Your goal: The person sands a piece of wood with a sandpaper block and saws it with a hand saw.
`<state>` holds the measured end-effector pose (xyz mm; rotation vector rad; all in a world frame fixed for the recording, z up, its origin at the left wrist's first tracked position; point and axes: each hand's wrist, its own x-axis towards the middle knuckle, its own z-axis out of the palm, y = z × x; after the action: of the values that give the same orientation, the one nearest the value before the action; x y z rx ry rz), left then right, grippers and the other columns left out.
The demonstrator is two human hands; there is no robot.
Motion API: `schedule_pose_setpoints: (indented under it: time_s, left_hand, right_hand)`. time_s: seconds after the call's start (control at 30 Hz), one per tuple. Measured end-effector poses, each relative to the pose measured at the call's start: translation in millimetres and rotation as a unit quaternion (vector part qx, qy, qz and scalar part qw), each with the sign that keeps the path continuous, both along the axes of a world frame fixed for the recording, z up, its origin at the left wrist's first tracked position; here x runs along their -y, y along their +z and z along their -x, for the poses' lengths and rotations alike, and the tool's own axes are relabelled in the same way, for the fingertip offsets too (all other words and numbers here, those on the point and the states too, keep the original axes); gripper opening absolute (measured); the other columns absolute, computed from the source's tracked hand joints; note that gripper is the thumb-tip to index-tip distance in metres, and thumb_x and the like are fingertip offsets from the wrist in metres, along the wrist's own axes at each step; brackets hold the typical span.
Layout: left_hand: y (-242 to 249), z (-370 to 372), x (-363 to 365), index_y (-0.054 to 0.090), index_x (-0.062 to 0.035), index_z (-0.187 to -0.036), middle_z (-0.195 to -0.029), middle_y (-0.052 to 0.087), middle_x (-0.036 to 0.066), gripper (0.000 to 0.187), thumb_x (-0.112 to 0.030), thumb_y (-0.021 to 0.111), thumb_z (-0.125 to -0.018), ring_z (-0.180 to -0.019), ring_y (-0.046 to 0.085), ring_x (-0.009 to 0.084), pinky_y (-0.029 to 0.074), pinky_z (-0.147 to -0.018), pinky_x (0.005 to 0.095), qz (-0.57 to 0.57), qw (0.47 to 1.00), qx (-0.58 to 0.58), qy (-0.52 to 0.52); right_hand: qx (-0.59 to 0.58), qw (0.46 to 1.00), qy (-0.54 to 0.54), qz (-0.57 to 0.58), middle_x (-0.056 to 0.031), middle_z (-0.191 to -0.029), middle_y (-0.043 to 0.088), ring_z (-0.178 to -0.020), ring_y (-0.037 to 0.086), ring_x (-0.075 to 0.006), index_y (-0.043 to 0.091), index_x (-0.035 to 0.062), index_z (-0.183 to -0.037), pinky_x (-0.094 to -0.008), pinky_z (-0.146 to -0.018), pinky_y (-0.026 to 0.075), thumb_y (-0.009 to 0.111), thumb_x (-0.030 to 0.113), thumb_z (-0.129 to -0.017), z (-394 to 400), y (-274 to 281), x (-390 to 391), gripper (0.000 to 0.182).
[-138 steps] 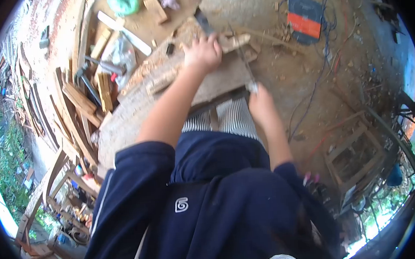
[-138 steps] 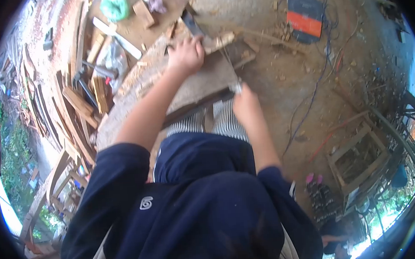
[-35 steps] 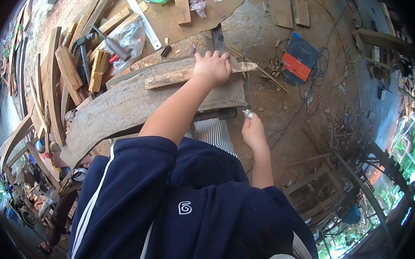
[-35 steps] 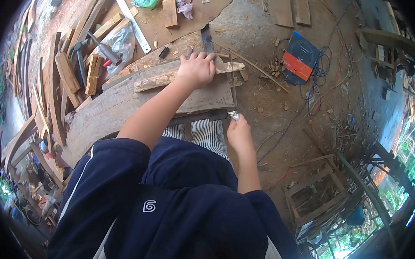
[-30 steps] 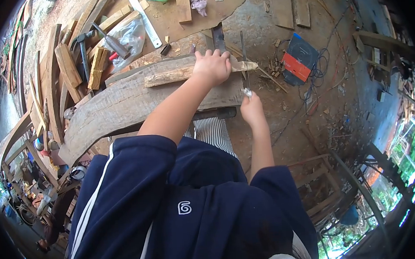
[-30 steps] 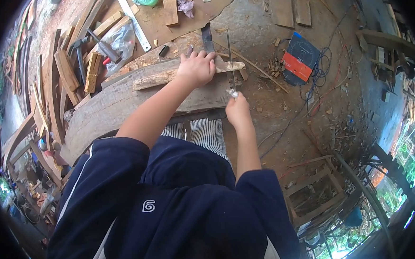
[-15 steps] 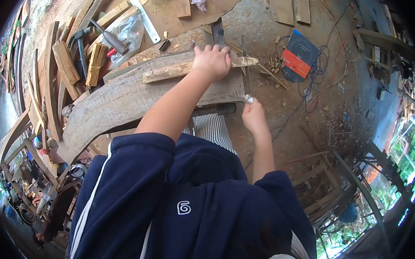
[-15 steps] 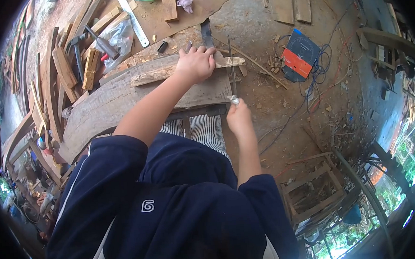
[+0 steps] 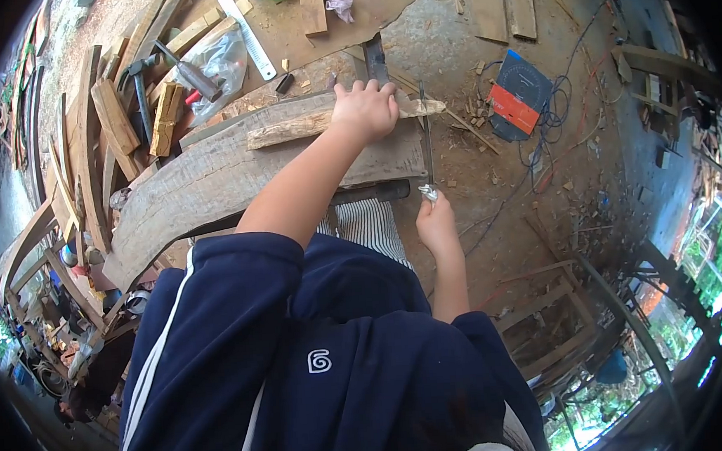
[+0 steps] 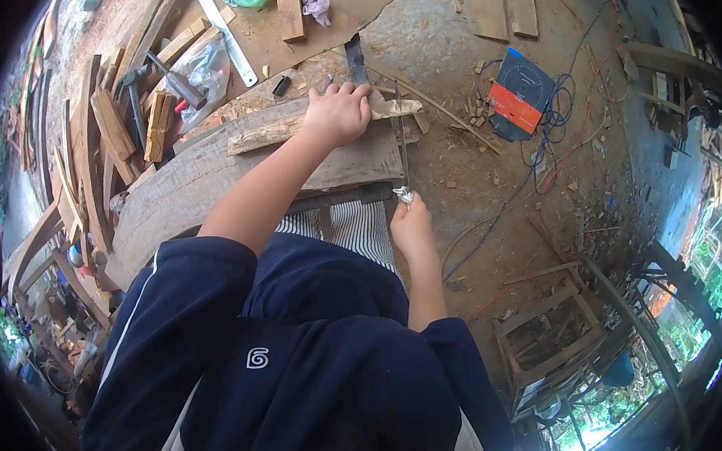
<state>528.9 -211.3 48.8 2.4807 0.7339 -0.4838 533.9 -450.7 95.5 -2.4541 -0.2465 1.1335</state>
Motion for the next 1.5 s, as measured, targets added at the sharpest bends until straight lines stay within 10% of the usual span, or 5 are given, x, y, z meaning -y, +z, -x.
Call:
schedule_pose_setpoints:
  time_s: [1.33, 1.5]
  left_hand:
    - [-2, -1, -1, 0.051, -0.0183, -0.139, -0.132, 0.057, 0.011, 0.046, -0.033, 0.032, -0.1, -0.128, 0.051, 0.0351, 0.029, -0.108, 0.0659, 0.007, 1.0, -0.02, -0.009]
    - [-3, -1, 0, 0.051, -0.0181, -0.139, -0.131, 0.058, 0.011, 0.046, -0.033, 0.032, -0.099, -0.124, 0.053, 0.0321, 0.03, -0.108, 0.0654, -0.016, 1.0, -0.013, -0.008]
  right_hand:
    - [-0.016, 1.0, -0.02, -0.001, -0.0313, -0.094, 0.064, -0.096, 0.061, -0.0502, 0.055, -0.0039, -0.103, -0.0538, -0.078, 0.049, 0.049, 0.01, -0.093, 4, -5, 1, 0.018]
    - [0.044, 0.998, 0.038, -0.024, -0.0238, -0.082, 0.064, -0.072, 0.066, -0.037, 0.056, -0.0042, -0.107, -0.0435, -0.066, 0.05, 0.047, 0.013, -0.098, 7, -13, 7, 0.021]
